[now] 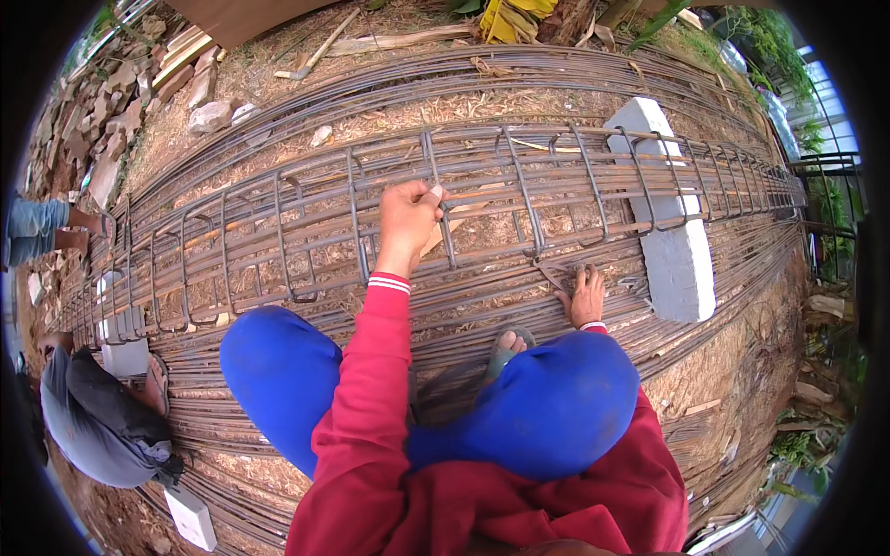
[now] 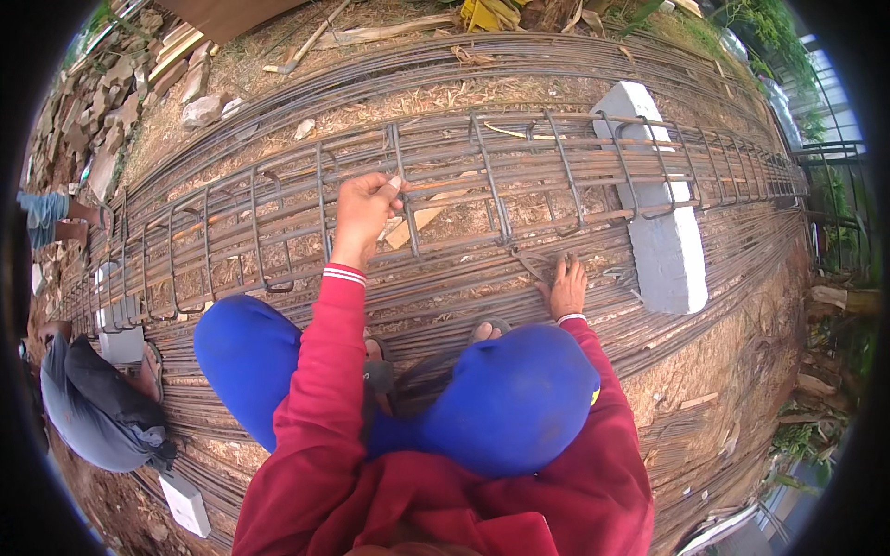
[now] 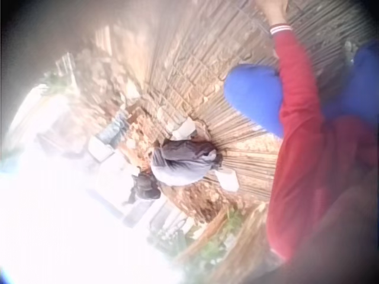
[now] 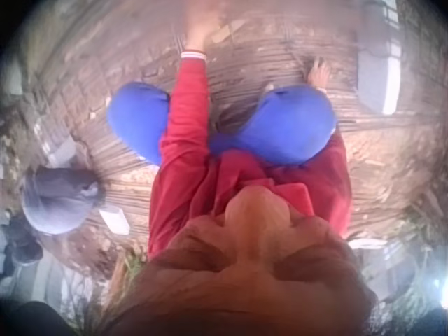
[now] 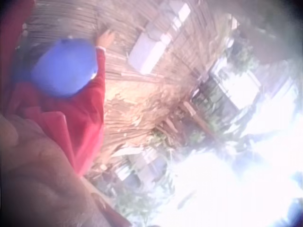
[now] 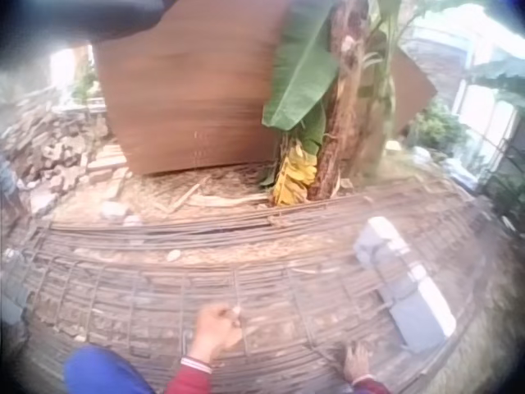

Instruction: The person sits on the ground and ties rebar ties to a rebar grid using pliers. They move along the grid, securing ties at multiple intersections, then stand and walk to another section to continue the work.

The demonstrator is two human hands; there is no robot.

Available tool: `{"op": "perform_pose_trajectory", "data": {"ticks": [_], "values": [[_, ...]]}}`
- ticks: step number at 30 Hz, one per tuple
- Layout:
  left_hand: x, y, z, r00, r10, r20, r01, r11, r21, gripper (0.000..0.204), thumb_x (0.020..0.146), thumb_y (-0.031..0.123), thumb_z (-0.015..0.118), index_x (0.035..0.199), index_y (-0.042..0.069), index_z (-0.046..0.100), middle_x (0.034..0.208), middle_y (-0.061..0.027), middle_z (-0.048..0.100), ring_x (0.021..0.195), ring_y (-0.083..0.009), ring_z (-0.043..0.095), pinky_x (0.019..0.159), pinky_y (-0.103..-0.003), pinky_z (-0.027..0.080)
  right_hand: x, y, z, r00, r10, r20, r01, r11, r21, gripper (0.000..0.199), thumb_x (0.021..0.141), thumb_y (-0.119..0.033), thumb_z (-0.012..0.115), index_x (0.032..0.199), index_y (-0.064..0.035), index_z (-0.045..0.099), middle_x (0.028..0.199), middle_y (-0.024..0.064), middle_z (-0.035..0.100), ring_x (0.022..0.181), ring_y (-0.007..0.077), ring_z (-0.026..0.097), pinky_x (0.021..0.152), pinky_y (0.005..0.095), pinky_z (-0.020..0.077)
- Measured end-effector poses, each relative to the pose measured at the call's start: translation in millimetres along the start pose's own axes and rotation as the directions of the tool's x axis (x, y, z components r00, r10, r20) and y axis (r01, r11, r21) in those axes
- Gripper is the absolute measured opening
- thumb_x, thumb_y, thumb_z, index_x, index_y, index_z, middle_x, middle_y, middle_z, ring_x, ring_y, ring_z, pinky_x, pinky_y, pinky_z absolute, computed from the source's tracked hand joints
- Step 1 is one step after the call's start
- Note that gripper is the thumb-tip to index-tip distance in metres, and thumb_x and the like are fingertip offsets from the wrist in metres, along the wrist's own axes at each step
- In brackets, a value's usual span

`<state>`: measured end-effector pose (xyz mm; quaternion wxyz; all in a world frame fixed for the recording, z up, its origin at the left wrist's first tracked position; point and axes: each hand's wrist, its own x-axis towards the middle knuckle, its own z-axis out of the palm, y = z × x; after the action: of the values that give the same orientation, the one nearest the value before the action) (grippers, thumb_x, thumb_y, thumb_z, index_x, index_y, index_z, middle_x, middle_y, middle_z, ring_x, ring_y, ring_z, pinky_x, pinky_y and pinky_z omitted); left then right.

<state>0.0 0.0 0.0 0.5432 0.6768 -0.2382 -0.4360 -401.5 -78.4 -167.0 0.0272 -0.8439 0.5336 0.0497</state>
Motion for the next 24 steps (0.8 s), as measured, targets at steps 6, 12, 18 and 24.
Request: {"op": "perform_pose_trajectory", "data": {"ticks": [6,12,18,24], "values": [[3.5,4.0,2.2,0.999,-0.015,0.039,0.019,0.992,-0.122,0.015,0.096,0.008,0.056,0.092,-0.001,0.067,0.09,-0.0086,0.072,0.065,-0.0071,0.055,0.058,-0.022,0.046,15.2,11.6,-9.4,0.973,-0.149,0.178,0.162,0.985,-0.061,0.057,0.087,-0.031,0.065,0.133,-0.0027,0.045,0.123,0.0228,0.047,0.116,0.0387,0.046,0.101,0.0481,0.0378],[8.3,12.6,-0.3,0.998,0.061,-0.001,-0.06,0.975,-0.216,0.013,0.097,0.01,0.055,0.102,0.002,0.064,0.085,-0.0054,0.07,0.064,-0.0058,0.053,0.057,-0.021,0.044,-12.4,1.7,-44.5,0.92,-0.253,0.299,0.214,0.964,0.157,0.048,0.093,-0.026,0.056,0.132,-0.0008,0.044,0.108,0.0257,0.055,0.091,0.0439,0.062,0.083,0.049,0.0511],[11.0,13.7,2.3,0.99,0.137,-0.017,-0.136,0.948,-0.286,0.014,0.097,0.011,0.057,0.099,0.001,0.066,0.078,-0.0024,0.067,0.063,-0.0048,0.05,0.056,-0.021,0.041,-43.6,-24.8,-216.5,0.887,-0.157,0.434,-0.052,0.9,0.434,0.022,0.088,-0.012,0.067,0.096,0.0002,0.051,0.084,0.0186,0.059,0.074,0.0356,0.061,0.064,0.042,0.0483],[-4.9,29.1,36.7,0.914,0.285,-0.288,-0.314,0.948,-0.056,0.012,0.094,0.01,0.058,0.093,0.001,0.067,0.075,-0.0069,0.068,0.06,-0.0156,0.056,0.059,-0.029,0.045,46.8,-111.6,-296.4,0.761,-0.647,0.045,0.646,0.749,-0.148,0.016,0.077,-0.005,0.068,0.087,-0.0015,0.057,0.089,0.0154,0.055,0.088,0.0322,0.059,0.073,0.0416,0.0492]]}}
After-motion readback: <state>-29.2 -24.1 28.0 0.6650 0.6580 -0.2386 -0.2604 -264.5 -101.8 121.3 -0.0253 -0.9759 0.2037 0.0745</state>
